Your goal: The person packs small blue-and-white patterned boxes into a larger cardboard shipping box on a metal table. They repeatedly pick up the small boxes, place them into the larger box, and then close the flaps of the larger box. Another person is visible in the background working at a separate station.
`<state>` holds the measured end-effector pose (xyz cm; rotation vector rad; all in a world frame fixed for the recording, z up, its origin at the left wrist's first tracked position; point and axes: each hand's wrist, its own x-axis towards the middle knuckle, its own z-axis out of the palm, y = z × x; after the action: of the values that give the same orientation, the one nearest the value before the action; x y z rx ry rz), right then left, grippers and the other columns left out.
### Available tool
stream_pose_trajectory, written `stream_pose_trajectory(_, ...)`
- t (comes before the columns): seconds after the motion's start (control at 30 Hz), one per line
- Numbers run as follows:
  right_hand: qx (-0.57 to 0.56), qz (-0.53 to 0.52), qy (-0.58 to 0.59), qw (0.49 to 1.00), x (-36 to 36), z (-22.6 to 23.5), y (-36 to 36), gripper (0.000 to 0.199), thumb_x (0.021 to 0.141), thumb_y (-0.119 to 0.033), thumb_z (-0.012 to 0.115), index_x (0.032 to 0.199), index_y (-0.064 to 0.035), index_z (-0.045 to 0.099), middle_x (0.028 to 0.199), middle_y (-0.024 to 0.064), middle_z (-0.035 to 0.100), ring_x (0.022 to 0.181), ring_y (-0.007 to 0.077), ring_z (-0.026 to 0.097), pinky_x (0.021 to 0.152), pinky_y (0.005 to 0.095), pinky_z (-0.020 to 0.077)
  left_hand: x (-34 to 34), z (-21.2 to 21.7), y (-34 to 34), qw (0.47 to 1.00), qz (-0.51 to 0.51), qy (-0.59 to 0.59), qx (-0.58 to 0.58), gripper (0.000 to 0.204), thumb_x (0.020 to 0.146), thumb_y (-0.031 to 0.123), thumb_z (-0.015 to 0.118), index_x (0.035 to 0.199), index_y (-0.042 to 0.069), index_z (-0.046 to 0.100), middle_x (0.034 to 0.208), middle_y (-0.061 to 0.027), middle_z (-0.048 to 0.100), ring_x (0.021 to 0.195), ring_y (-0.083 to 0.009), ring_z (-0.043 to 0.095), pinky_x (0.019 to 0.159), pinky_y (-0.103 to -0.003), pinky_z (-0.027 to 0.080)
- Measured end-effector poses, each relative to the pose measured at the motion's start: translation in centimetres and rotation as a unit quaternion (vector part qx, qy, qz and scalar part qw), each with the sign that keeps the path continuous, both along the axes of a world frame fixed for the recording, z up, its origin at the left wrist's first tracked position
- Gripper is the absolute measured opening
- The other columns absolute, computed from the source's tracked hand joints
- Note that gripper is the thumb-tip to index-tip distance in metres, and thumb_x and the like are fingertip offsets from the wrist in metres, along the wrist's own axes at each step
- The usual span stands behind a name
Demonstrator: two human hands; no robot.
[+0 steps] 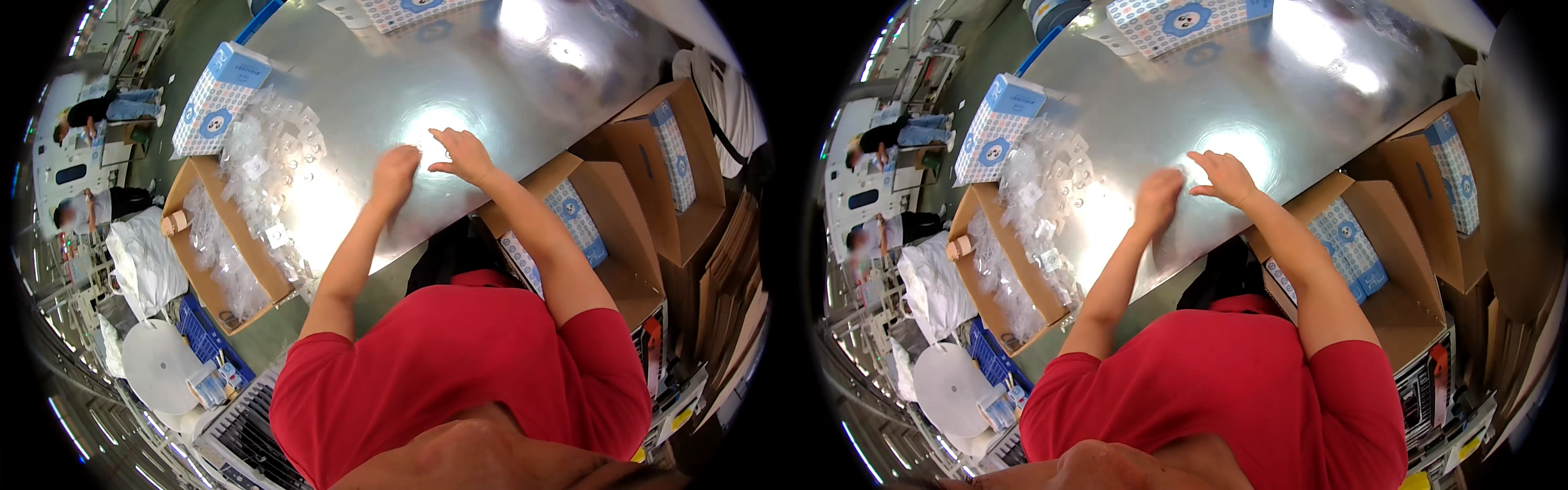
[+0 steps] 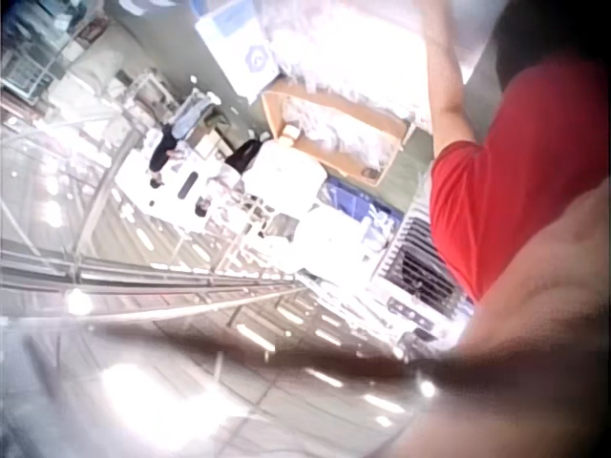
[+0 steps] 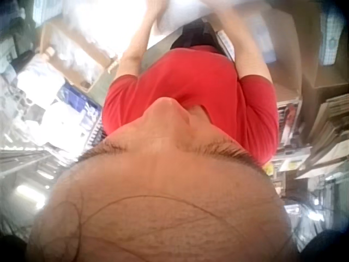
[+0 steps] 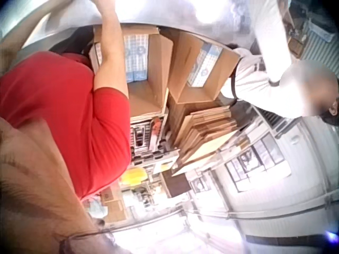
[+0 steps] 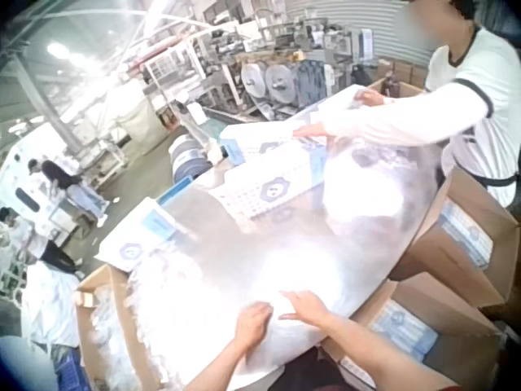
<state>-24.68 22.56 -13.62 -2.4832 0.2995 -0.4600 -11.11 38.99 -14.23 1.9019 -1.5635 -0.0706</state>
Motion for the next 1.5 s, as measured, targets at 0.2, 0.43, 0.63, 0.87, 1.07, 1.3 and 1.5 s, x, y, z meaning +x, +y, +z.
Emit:
stream_pose_trajectory(0.2, -0.102, 0.046, 0.005, 0.994, -0.2, -1.0, -0.1, 0.021, 0.08, -0.03, 0.063, 0.089, -0.0135, 0.055, 0.081, 0.0009, 0.054, 0.075, 0.018, 0.057, 0.067, 0.0328, 0.0429, -1.4, -1.6, -0.1, 0.984, 0.141, 0.1, -0.051, 0.033, 0.082, -0.003, 0.047, 0.113, 0.001, 0.058, 0.119, -0.018, 0.056, 0.111, -0.0375, 0.052, 0.098, -0.043, 0.04)
stream_pose_trajectory(0.43, -0.072, -0.003, 0.012, 0.997, -0.1, -1.1, -0.2, 0.007, 0.078, -0.009, 0.055, 0.084, -0.0107, 0.053, 0.075, 0.0026, 0.06, 0.068, 0.023, 0.059, 0.067, 0.0346, 0.0456, -1.0, -0.8, -1.0, 0.989, 0.148, 0.024, -0.014, 0.031, 0.076, -0.003, 0.048, 0.104, 0.002, 0.06, 0.119, -0.0166, 0.053, 0.106, -0.0356, 0.051, 0.093, -0.044, 0.038)
stream_pose_trajectory(0.63, -0.074, 0.001, -0.021, 0.997, -7.9, 5.4, -2.1, 0.023, 0.08, -0.01, 0.055, 0.102, -0.0129, 0.061, 0.078, 0.0044, 0.062, 0.062, 0.0271, 0.054, 0.066, 0.0357, 0.0465, -0.8, -1.4, -1.3, 0.99, 0.144, -0.002, 0.0, 0.03, 0.073, -0.001, 0.05, 0.1, 0.004, 0.062, 0.118, -0.0162, 0.054, 0.107, -0.0353, 0.051, 0.094, -0.044, 0.038)
stream_pose_trajectory(0.87, -0.04, -0.23, 0.06, 0.971, -28.2, -0.7, -3.9, 0.021, 0.077, -0.011, 0.061, 0.098, -0.01, 0.063, 0.077, 0.0059, 0.061, 0.076, 0.0263, 0.06, 0.074, 0.0401, 0.0469, -1.8, -0.8, -1.4, 0.984, 0.152, -0.062, 0.065, 0.037, 0.075, 0.002, 0.05, 0.11, 0.008, 0.06, 0.121, -0.0136, 0.053, 0.114, -0.0331, 0.047, 0.098, -0.045, 0.033)
stream_pose_trajectory(1.07, -0.073, -0.249, 0.196, 0.946, -25.6, -13.0, -1.8, 0.035, 0.073, -0.007, 0.061, 0.109, -0.0097, 0.059, 0.105, 0.0105, 0.054, 0.103, 0.0292, 0.05, 0.085, 0.0417, 0.0404, -1.8, -0.4, -1.7, 0.979, 0.146, -0.114, 0.08, 0.039, 0.077, 0.003, 0.048, 0.114, 0.008, 0.058, 0.121, -0.0135, 0.052, 0.113, -0.0334, 0.047, 0.097, -0.045, 0.034)
stream_pose_trajectory(1.3, 0.13, -0.301, 0.034, 0.944, -29.4, -11.5, -3.2, 0.043, 0.073, -0.005, 0.06, 0.115, -0.0033, 0.055, 0.121, 0.0184, 0.049, 0.113, 0.038, 0.047, 0.096, 0.0414, 0.0392, -1.5, -0.9, -1.5, 0.983, 0.14, -0.083, 0.086, 0.039, 0.078, 0.004, 0.05, 0.116, 0.008, 0.057, 0.125, -0.0126, 0.05, 0.118, -0.0317, 0.043, 0.102, -0.045, 0.028)
stream_pose_trajectory(1.5, 0.166, -0.26, 0.472, 0.826, -39.0, -8.8, 0.6, 0.046, 0.077, -0.026, 0.062, 0.118, -0.0051, 0.058, 0.132, 0.0237, 0.042, 0.121, 0.0394, 0.044, 0.099, 0.0421, 0.0398, -1.6, -1.0, -2.0, 0.983, 0.145, -0.071, 0.083, 0.038, 0.077, 0.005, 0.051, 0.114, 0.006, 0.058, 0.125, -0.0156, 0.05, 0.119, -0.0339, 0.043, 0.102, -0.045, 0.029)
